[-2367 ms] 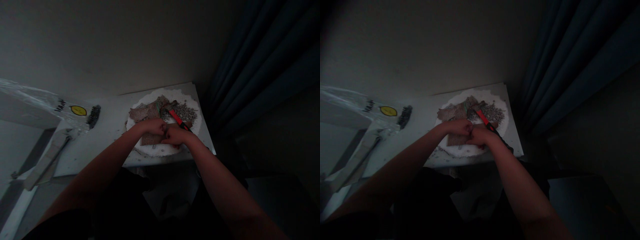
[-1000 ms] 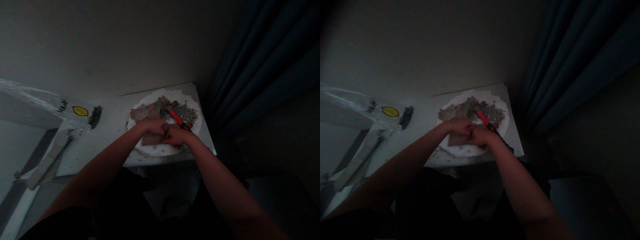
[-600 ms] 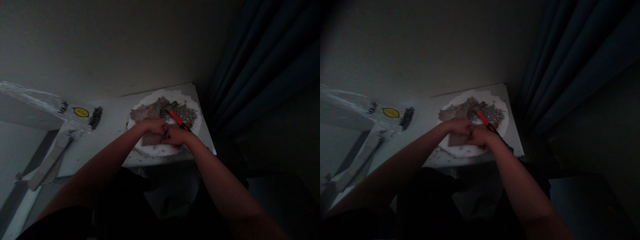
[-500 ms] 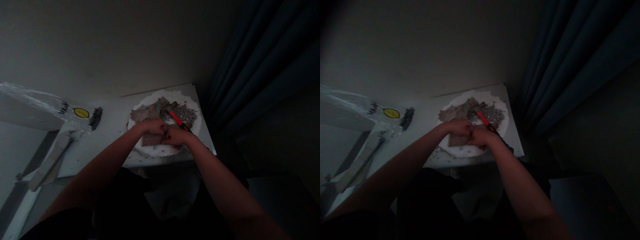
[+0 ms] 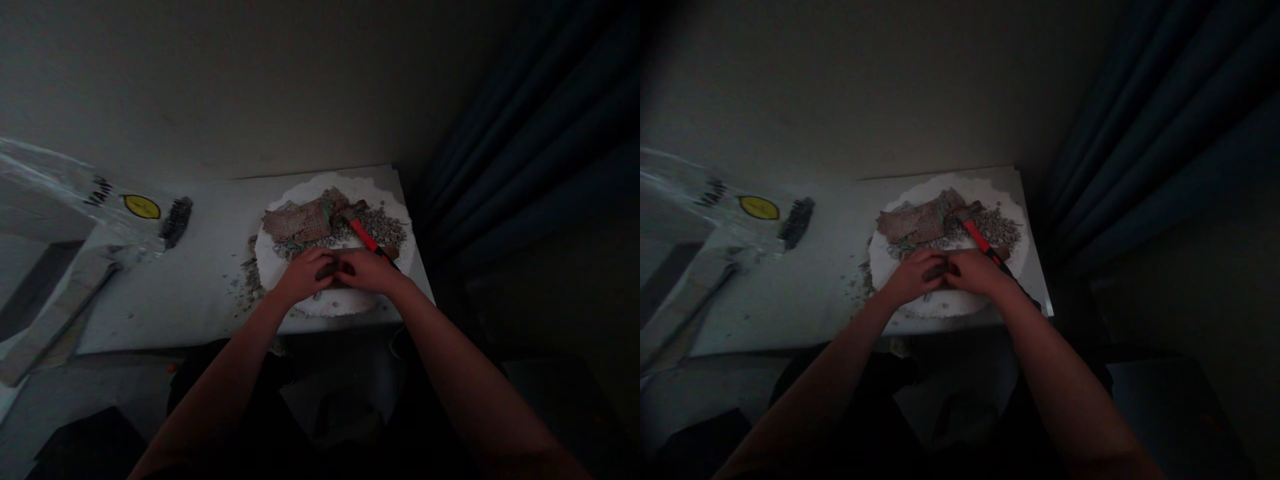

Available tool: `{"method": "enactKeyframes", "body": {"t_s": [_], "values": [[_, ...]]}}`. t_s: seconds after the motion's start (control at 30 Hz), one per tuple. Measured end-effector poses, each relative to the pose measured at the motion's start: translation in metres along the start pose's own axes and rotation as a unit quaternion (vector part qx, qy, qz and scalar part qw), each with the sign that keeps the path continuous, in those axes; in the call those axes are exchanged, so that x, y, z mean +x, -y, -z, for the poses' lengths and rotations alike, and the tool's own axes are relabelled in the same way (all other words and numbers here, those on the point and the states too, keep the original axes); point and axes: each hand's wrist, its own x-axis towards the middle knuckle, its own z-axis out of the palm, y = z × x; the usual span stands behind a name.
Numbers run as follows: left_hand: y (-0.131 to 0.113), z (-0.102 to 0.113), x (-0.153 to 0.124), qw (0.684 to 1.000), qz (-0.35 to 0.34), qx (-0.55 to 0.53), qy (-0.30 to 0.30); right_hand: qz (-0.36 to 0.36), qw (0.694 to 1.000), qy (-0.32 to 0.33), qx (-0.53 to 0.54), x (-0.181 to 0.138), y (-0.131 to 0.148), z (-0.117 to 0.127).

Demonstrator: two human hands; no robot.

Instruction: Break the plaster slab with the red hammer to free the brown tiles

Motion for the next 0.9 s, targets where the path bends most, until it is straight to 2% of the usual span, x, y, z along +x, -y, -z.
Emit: {"method": "enactKeyframes", "body": {"t_s": [0.1,0.33,0.6,0.8,0.9], "values": [[0.002,-0.003,-0.005,0.999,-0.008,0.027,-0.019,-0.004,0.998,-0.058,-0.025,0.004,0.002,-0.001],[0.008,0.002,-0.016,0.999,0.013,0.028,-0.028,-0.035,0.997,-0.025,-0.068,0.004,0.002,-0.007],[0.011,-0.004,-0.016,0.999,0.038,0.029,-0.001,-0.043,0.996,-0.074,-0.011,-0.002,-0.005,-0.023],[0.008,0.001,-0.014,0.999,0.04,0.032,0.005,-0.016,0.998,-0.04,-0.052,0.008,-0.002,-0.018],[0.005,0.005,-0.011,0.998,0.044,0.038,0.014,-0.031,0.997,-0.023,-0.061,0.012,-0.001,-0.013]]}}
